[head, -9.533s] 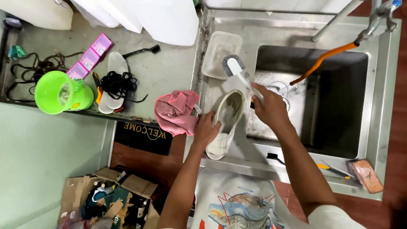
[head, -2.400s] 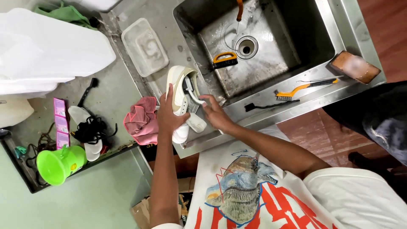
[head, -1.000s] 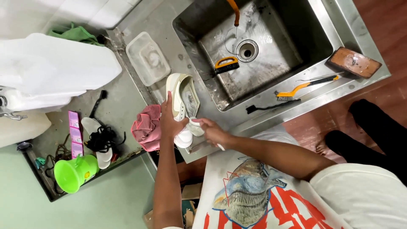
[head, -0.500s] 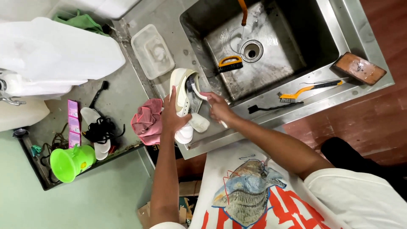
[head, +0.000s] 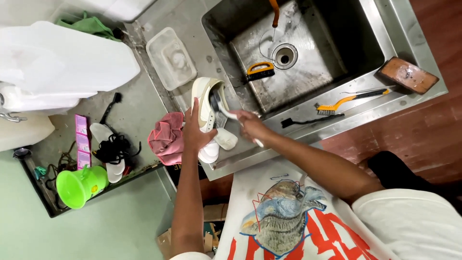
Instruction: The person scrubs a white sneaker with a sponge and a brush over a stainless steel sink. They wipe the shoe with a pink cloth, rinse it under running water, and continue scrubbing the sole and upper surfaces.
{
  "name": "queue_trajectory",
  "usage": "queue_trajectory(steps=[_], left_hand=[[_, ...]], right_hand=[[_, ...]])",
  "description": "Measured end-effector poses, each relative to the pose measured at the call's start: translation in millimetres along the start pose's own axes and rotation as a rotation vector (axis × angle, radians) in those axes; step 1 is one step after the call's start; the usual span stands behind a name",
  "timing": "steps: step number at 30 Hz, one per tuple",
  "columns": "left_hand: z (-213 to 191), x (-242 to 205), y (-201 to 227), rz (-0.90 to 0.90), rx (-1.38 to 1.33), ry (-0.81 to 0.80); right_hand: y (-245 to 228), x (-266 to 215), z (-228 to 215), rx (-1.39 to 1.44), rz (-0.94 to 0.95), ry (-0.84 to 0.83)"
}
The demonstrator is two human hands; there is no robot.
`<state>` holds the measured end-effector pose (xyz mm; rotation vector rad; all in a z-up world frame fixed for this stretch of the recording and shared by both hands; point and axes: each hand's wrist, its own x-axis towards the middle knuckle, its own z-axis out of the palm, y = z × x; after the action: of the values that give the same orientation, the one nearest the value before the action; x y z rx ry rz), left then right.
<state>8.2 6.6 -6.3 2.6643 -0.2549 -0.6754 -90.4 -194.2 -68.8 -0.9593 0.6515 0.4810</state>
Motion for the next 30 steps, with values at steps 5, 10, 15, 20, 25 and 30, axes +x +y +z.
queue_trajectory(steps=[5, 10, 15, 20, 25, 30], left_hand=[[1.7, -3.5, -5.3, -0.004, 0.006, -0.009], [2.8, 0.3, -4.8, -0.016, -0.003, -0.006], [2.8, -0.6, -3.9, -0.007, -0.007, 0.010], [3.7, -1.2, -0.4, 0.001, -0.011, 0.014], [2.5, 1.0, 0.2, -0.003, 0.016, 0.021], [5.9, -1.1, 1.7, -0.014, 0.045, 0.003]], right_hand=[[5.5, -25.5, 24.4, -0.068, -0.014, -0.047], [-16.0, -15.4, 5.7, -0.052, -0.056, -0.038], [34.5, -33.8, 18.7, -0.192, -0.090, -0.071], [-3.1, -6.2, -1.4, -0.214, -0.174, 0.010], [-0.2, -60.9, 9.5, -0.335, -0.254, -0.057], [-3.1, 1.6, -17.6, -0.233, -0.207, 0.055]])
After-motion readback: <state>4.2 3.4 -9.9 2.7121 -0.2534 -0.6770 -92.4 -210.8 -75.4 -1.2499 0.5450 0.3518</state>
